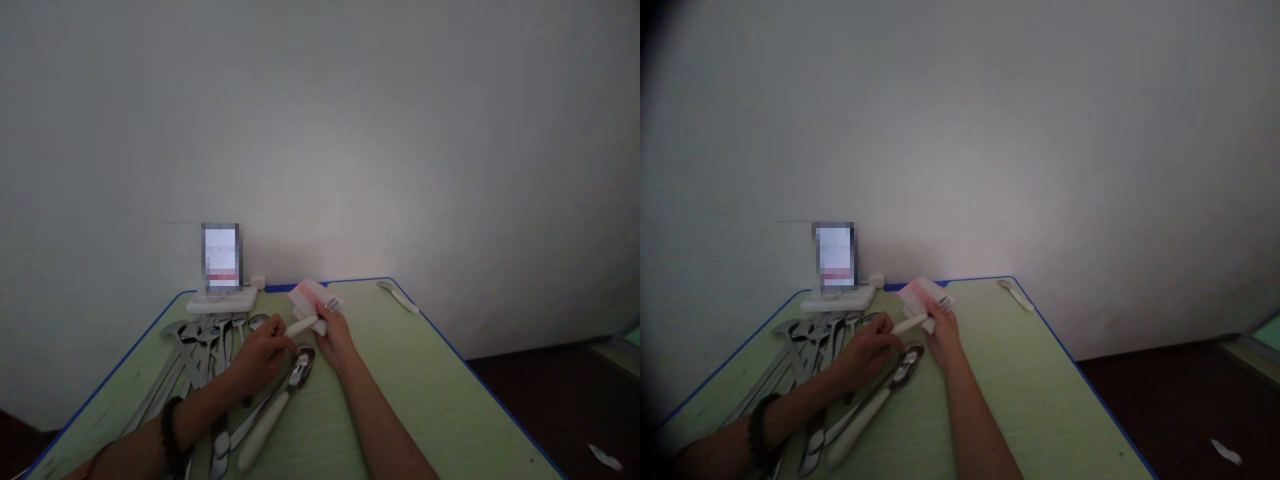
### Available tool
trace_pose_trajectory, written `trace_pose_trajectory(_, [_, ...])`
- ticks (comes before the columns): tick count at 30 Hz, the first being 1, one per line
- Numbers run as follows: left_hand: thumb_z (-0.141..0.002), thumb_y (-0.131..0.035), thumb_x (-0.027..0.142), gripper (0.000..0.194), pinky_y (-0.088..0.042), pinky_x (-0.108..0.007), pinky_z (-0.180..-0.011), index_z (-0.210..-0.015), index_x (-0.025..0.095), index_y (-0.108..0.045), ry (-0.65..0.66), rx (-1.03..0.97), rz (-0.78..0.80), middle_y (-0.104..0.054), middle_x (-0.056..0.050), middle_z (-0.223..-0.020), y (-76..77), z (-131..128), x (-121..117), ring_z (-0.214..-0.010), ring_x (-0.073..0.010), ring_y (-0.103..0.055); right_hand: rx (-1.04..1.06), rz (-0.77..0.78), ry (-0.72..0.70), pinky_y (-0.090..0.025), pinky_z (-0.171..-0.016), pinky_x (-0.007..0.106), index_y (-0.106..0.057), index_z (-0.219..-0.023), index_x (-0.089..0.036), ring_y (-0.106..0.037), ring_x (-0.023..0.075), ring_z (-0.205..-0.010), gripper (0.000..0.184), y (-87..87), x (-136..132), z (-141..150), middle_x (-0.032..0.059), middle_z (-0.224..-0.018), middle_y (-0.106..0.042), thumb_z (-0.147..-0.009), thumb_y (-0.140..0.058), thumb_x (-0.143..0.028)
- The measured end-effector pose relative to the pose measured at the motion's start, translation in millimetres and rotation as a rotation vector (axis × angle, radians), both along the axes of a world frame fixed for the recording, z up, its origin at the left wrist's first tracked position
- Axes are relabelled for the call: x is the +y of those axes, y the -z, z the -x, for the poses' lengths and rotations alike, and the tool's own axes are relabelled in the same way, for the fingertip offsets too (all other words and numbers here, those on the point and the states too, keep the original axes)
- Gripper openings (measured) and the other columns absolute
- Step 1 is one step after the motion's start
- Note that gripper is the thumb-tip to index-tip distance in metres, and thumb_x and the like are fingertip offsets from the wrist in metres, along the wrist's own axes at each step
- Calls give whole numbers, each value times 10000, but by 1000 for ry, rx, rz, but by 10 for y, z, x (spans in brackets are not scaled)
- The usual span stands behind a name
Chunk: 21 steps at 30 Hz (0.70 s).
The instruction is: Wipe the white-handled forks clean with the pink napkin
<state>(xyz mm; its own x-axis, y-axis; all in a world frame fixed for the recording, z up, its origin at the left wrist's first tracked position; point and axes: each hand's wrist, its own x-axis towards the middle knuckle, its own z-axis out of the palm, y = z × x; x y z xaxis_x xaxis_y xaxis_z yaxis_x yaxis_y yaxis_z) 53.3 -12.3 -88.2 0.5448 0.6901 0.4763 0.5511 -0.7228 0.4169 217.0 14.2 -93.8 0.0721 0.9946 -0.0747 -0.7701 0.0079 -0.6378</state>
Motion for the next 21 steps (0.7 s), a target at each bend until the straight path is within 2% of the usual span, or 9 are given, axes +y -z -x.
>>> trace_pose_trajectory(4, [-716, -432, 47, 265, -425, -274, -719, -825, 179, -634, -2, -95, 111, -451, -27, -861, -15, -33, -1, -801, -162, -501, 11, -29, 8, -516, -612, 205, -671, -812, -150, -627, 106, -629, 183, 17, 1, -13, 5, -736, -720, -661, -739, -228])
trace_pose_trajectory(7, [-769, -470, 150, 137, -430, -260, -641, -889, 167, -533, -74, -142, 212, -470, -11, -822, -4, -47, 5, -705, -149, -496, -3, -49, -10, -529, -645, 235, -670, -837, -153, -632, 118, -638, 221, 28, 2, -9, 11, -752, -723, -655, -748, -252])
trace_pose_trajectory(9, [-797, -491, 236, 142, -410, -245, -572, -921, 166, -491, -119, -140, 308, -490, 5, -770, -11, -56, 4, -630, -141, -485, -11, -52, -23, -532, -659, 249, -668, -841, -152, -632, 122, -627, 241, 33, 2, 0, 10, -727, -719, -641, -759, -252])
trace_pose_trajectory(12, [-840, -463, 318, 207, -392, -250, -569, -970, 169, -522, -84, -42, 412, -560, 3, -740, -66, -71, -17, -616, -150, -518, -24, -47, -42, -528, -638, 242, -667, -808, -145, -624, 120, -595, 229, 30, -8, 12, 7, -680, -710, -629, -768, -246])
trace_pose_trajectory(14, [-874, -408, 354, 252, -366, -257, -559, -940, 174, -570, -49, 55, 420, -582, -3, -697, -112, -81, -35, -599, -160, -527, -40, -40, -54, -529, -630, 243, -670, -796, -142, -621, 121, -584, 217, 21, -21, 16, 10, -678, -711, -632, -765, -248])
trace_pose_trajectory(16, [-889, -370, 377, 300, -353, -263, -553, -908, 170, -587, -68, 93, 411, -592, -11, -670, -139, -87, -43, -591, -169, -537, -56, -34, -60, -529, -632, 245, -672, -808, -139, -621, 122, -584, 218, 9, -33, 18, 17, -692, -716, -643, -758, -251])
trace_pose_trajectory(21, [-886, -368, 414, 332, -391, -278, -583, -977, 161, -564, -195, 32, 385, -632, -32, -720, -91, -77, -8, -621, -190, -581, -50, -27, -57, -527, -669, 251, -668, -855, -129, -644, 133, -644, 234, -13, -34, 21, 45, -775, -730, -687, -725, -283])
